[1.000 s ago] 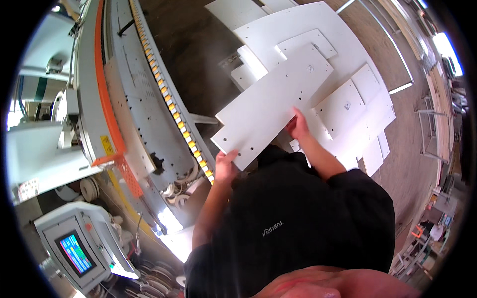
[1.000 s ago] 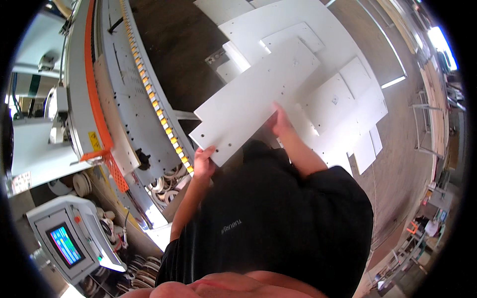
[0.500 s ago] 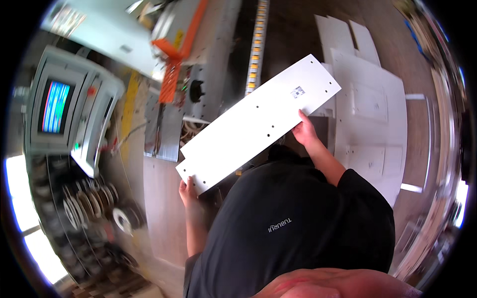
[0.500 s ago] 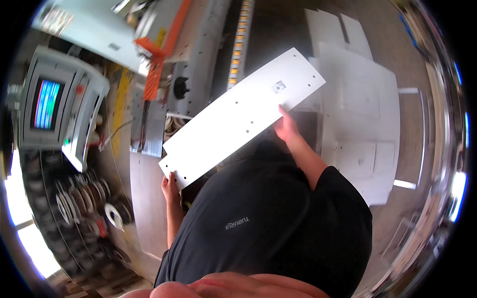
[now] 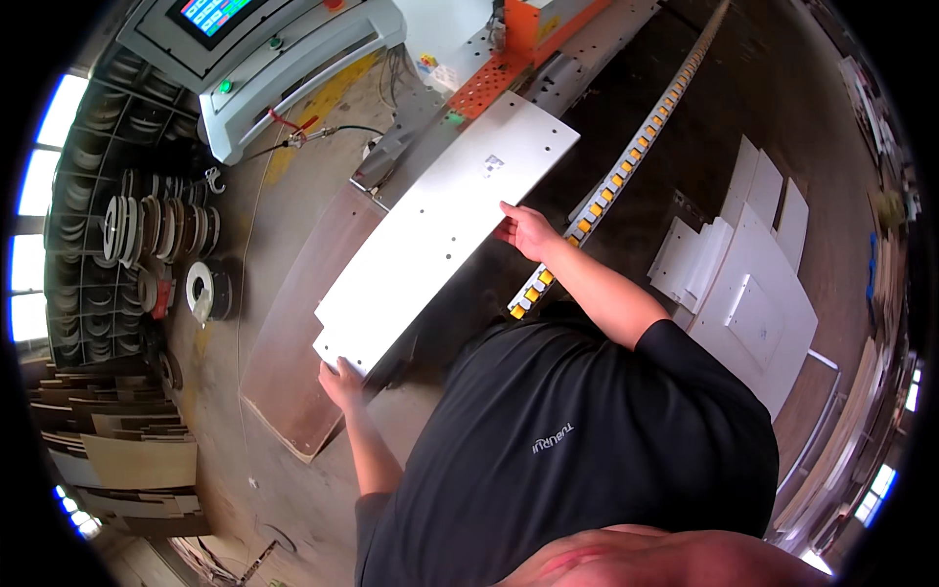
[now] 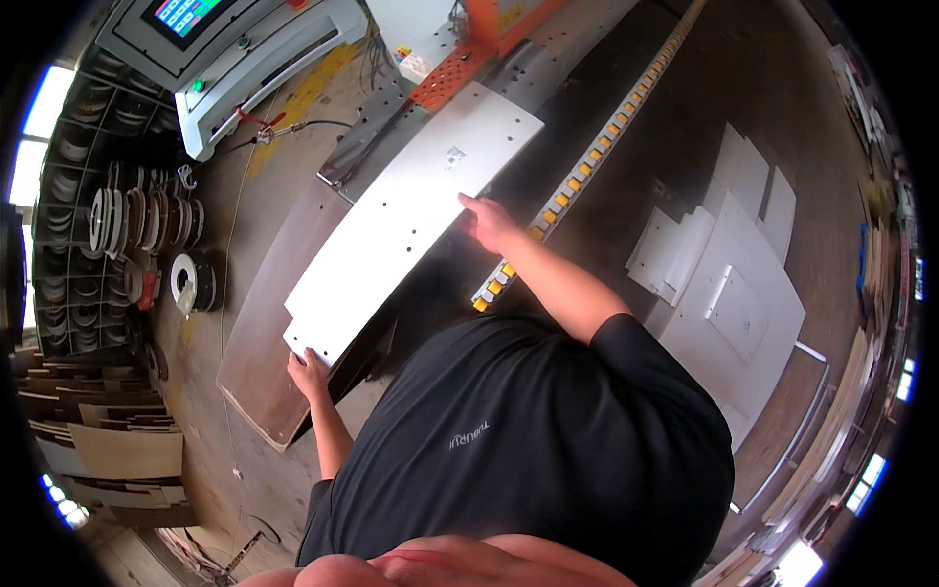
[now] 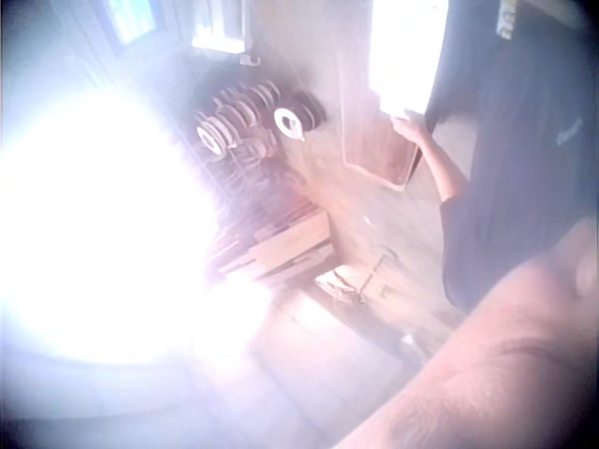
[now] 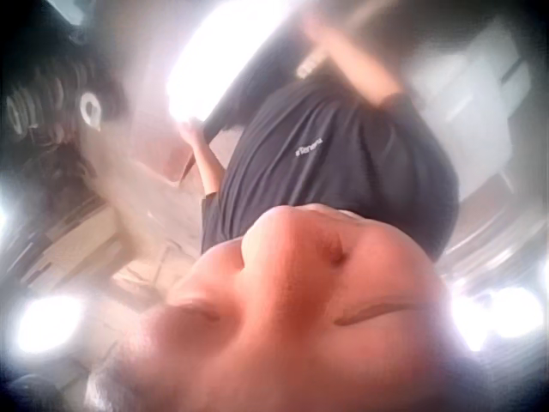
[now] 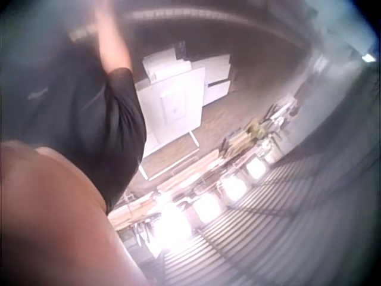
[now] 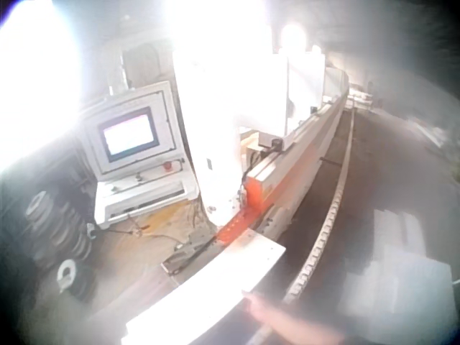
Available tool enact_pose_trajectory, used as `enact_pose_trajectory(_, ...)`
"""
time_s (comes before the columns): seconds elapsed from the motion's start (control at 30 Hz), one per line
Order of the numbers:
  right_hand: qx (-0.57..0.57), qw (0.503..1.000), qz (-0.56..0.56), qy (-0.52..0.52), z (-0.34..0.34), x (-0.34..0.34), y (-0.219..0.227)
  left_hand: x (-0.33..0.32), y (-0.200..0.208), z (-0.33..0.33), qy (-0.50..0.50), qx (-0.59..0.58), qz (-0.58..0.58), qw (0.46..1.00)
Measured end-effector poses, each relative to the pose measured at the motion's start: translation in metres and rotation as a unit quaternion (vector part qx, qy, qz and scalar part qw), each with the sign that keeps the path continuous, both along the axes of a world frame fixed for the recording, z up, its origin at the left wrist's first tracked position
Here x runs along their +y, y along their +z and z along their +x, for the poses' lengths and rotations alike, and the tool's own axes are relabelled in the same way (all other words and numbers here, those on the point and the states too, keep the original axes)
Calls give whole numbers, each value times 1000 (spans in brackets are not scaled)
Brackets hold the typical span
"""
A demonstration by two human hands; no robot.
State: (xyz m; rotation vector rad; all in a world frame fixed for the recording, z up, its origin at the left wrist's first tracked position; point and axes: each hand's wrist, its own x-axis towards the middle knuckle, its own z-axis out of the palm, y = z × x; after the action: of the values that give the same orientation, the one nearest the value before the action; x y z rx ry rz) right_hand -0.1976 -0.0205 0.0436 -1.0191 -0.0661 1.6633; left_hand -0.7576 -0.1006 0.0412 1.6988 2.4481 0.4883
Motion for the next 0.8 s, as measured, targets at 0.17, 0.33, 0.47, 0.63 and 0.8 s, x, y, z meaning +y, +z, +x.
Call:
enact_pose_trajectory(0.17,-55,997,10,46,-6,-16,25,62,12,55,-72,-193,98,974)
enact_pose_trajectory(0.33,-103,990,2,95,15,-74,39,198,12,140,-135,-405,107,898)
enact_pose_trajectory(0.47,-155,987,-23,40,31,-138,51,338,17,177,-113,-480,108,863)
enact_pose_trajectory(0.63,-166,982,-49,-76,49,-206,46,477,2,165,-73,-456,172,870)
enact_pose_trajectory(0.8,-174,965,-78,-181,53,-250,51,510,20,184,-131,-514,118,840)
